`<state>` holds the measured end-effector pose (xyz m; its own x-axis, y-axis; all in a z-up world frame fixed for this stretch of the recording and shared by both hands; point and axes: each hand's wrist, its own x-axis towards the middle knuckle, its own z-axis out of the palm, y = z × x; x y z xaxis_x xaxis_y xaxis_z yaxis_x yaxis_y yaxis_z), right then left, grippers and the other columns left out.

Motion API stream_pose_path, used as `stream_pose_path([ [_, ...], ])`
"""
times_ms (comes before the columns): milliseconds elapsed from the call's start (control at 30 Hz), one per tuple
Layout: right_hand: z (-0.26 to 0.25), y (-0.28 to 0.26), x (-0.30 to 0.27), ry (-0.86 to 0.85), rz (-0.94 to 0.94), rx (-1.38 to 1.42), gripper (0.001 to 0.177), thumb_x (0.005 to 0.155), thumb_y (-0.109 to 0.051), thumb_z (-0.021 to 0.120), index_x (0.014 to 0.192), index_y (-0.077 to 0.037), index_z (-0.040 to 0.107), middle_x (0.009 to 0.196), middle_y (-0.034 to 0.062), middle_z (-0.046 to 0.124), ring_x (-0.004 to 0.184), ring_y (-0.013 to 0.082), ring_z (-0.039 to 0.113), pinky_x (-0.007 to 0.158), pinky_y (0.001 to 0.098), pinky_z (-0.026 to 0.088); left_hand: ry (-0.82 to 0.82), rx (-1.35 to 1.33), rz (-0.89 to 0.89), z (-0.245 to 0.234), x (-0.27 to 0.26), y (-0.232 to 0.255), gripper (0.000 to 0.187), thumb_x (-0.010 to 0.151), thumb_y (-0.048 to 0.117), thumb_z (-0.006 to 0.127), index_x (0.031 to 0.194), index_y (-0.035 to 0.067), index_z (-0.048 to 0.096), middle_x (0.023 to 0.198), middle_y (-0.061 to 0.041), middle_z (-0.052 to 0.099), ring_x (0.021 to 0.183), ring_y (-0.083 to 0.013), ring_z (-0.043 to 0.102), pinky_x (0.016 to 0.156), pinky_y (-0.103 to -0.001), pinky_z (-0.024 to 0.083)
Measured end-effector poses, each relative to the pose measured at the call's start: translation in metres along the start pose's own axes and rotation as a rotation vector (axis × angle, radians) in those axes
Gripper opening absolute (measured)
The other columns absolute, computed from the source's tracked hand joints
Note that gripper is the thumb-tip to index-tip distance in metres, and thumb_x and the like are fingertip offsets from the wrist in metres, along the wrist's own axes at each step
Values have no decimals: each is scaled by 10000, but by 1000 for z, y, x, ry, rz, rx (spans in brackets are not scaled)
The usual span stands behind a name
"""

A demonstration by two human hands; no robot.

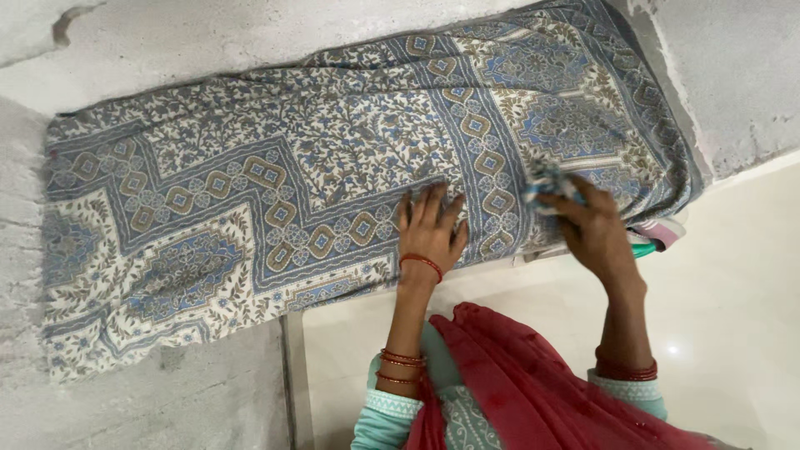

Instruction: The person wipes a patterned cloth on a raised surface using a small blue and white cloth. After wiping, the person picks up a folded pink t-shirt from a nearby floral bed and places it on the patterned cloth.

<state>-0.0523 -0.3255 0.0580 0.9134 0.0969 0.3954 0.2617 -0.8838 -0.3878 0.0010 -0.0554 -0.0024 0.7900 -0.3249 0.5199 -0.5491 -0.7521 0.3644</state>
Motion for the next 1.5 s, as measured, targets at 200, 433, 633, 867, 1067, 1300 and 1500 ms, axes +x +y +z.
stream_pose_path([
  [200,-11,26,8,141,131,-235,486,876,4,682,1322,-178,748,1439,257,584,1195,483,577,990,526,521,-20,41,31,12,5,19,414,969,265,571,1363,181,668,1508,-71,548,1419,-289,462,1245,-561,254],
  [433,1,42,57,88,44,-140,469,939,-20,663,1365,-206,725,1488,203,600,1192,469,608,955,518,555,5,72,39,9,8,21,408,962,269,578,1356,206,664,1495,-47,567,1413,-273,472,1241,-562,257],
  [633,35,15,88,109,-238,-102,461,922,-96,708,1373,-191,688,1454,204,598,1280,444,575,1027,572,521,76,73,63,10,3,21,409,970,264,587,1364,189,670,1463,-59,592,1413,-278,486,1235,-567,277],
  [867,43,-7,122,-197,-125,-163,475,907,-147,681,1371,-250,679,1431,187,622,1172,443,611,992,535,543,133,-16,-66,-5,-25,21,294,982,184,609,1240,107,725,1416,-74,651,1412,-285,520,1261,-534,305],
  [1067,92,-87,119,-137,-341,-119,429,936,-150,651,1364,-170,679,1364,277,602,1206,468,593,966,543,529,230,186,-258,-33,-57,11,262,934,172,644,1164,107,751,1374,-42,671,1377,-262,531,1240,-610,235],
  [1300,118,-160,112,-464,-581,403,405,912,-158,690,1315,-191,705,1456,255,518,1267,429,546,992,513,506,178,430,-621,-63,-94,-8,499,955,288,646,1433,159,585,1598,-78,450,1513,-267,370,1253,-660,135],
  [1500,145,-186,145,-132,-521,56,425,941,-131,691,1366,-128,673,1425,269,531,1256,456,519,1016,536,467,107,409,-859,-84,-123,-22,747,920,467,642,1572,225,370,1676,-76,251,1566,-304,160,1204,-714,7],
])
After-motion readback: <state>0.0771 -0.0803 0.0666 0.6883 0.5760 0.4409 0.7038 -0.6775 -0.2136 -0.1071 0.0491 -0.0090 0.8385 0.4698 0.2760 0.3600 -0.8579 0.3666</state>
